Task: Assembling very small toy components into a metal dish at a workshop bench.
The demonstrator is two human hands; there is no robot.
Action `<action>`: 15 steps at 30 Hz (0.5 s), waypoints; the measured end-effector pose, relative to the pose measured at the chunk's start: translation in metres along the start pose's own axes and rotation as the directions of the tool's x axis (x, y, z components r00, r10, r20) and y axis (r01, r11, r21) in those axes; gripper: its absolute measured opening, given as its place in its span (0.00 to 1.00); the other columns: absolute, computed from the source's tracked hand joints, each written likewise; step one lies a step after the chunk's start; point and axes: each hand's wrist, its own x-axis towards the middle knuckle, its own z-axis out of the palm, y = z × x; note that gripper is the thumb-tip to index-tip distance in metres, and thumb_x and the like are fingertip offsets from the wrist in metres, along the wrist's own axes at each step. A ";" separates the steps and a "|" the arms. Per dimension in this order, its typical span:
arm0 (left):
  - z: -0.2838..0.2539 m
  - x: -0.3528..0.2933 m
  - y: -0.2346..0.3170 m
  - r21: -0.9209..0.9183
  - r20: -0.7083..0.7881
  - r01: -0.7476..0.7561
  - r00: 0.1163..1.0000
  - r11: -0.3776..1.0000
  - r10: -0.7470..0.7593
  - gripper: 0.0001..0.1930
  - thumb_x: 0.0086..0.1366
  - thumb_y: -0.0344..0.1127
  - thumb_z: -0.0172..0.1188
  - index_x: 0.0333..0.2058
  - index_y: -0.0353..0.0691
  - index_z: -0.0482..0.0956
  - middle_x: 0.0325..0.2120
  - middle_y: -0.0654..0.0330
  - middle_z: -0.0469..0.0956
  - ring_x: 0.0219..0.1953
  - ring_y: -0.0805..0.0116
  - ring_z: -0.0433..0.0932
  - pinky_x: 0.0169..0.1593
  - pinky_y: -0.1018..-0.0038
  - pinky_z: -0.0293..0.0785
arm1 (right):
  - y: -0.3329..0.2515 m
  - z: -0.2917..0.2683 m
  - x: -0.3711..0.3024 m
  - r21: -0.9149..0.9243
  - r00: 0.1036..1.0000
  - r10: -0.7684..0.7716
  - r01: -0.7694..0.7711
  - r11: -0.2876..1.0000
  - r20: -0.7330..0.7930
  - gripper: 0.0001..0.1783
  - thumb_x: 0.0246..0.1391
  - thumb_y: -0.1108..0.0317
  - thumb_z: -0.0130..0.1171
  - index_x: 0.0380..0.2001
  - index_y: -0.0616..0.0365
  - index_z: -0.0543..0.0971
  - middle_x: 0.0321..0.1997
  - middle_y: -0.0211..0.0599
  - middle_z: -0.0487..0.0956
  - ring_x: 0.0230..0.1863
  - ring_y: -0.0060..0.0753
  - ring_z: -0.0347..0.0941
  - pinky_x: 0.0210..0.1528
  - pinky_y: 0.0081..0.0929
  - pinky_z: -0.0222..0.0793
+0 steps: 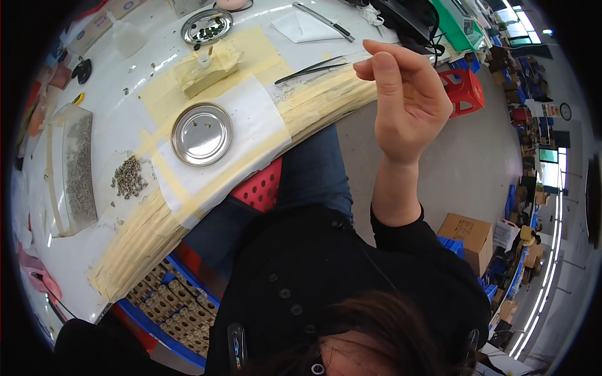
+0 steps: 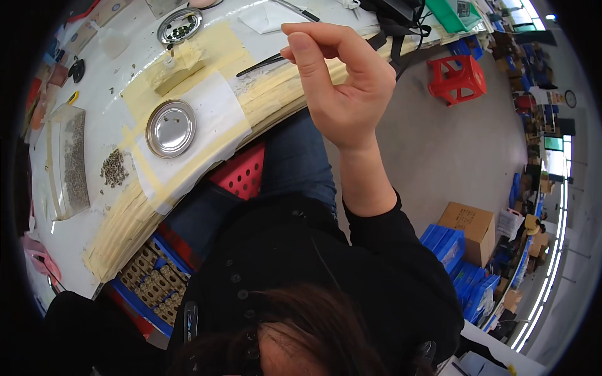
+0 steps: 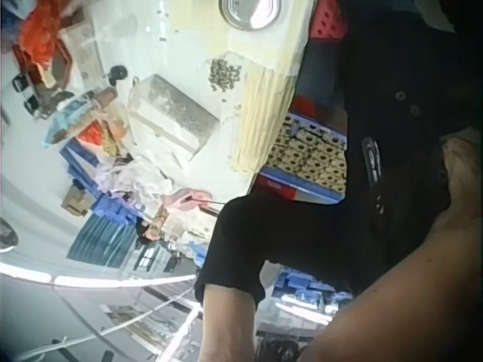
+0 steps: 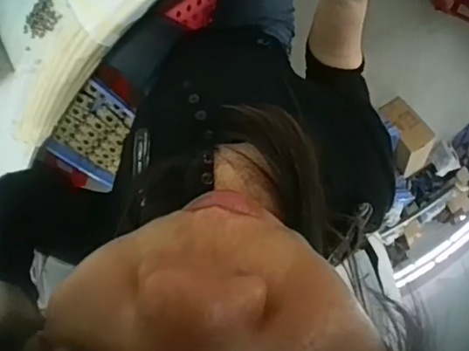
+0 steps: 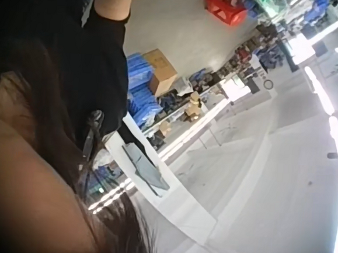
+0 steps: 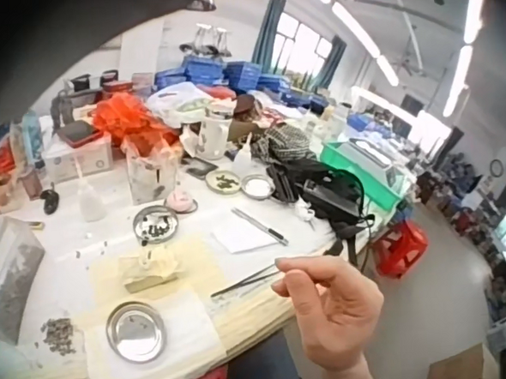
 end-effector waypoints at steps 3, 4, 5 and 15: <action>0.000 -0.001 0.000 0.009 -0.003 0.009 1.000 1.000 -0.009 0.17 0.71 0.42 0.44 0.51 0.41 0.73 0.46 0.59 0.75 0.46 0.65 0.73 0.53 0.67 0.67 | -0.001 -0.001 -0.001 -0.004 1.000 0.016 -0.016 1.000 0.003 0.04 0.57 0.78 0.60 0.35 0.68 0.82 0.30 0.36 0.83 0.29 0.21 0.80 0.34 0.15 0.73; 0.001 -0.002 0.000 0.007 -0.002 0.010 1.000 1.000 -0.010 0.17 0.71 0.42 0.44 0.51 0.41 0.73 0.46 0.59 0.75 0.46 0.65 0.73 0.52 0.67 0.67 | -0.002 -0.001 -0.001 -0.008 1.000 0.018 -0.018 1.000 0.008 0.04 0.57 0.78 0.60 0.35 0.68 0.82 0.30 0.36 0.83 0.29 0.21 0.79 0.34 0.15 0.73; 0.001 -0.004 0.000 0.010 -0.013 0.017 1.000 1.000 -0.017 0.17 0.71 0.43 0.44 0.51 0.41 0.73 0.46 0.60 0.75 0.46 0.66 0.73 0.52 0.67 0.67 | -0.004 0.000 0.000 -0.024 0.999 0.037 -0.037 0.999 0.006 0.04 0.56 0.78 0.61 0.35 0.67 0.82 0.30 0.37 0.83 0.29 0.22 0.80 0.34 0.15 0.72; -0.012 -0.018 0.007 0.035 -0.061 0.033 0.998 0.999 -0.030 0.17 0.71 0.44 0.44 0.52 0.43 0.73 0.46 0.61 0.75 0.46 0.67 0.73 0.52 0.68 0.68 | -0.004 0.005 -0.004 -0.022 0.999 0.022 -0.023 0.999 -0.048 0.10 0.63 0.74 0.54 0.41 0.70 0.80 0.33 0.41 0.82 0.32 0.24 0.78 0.40 0.18 0.72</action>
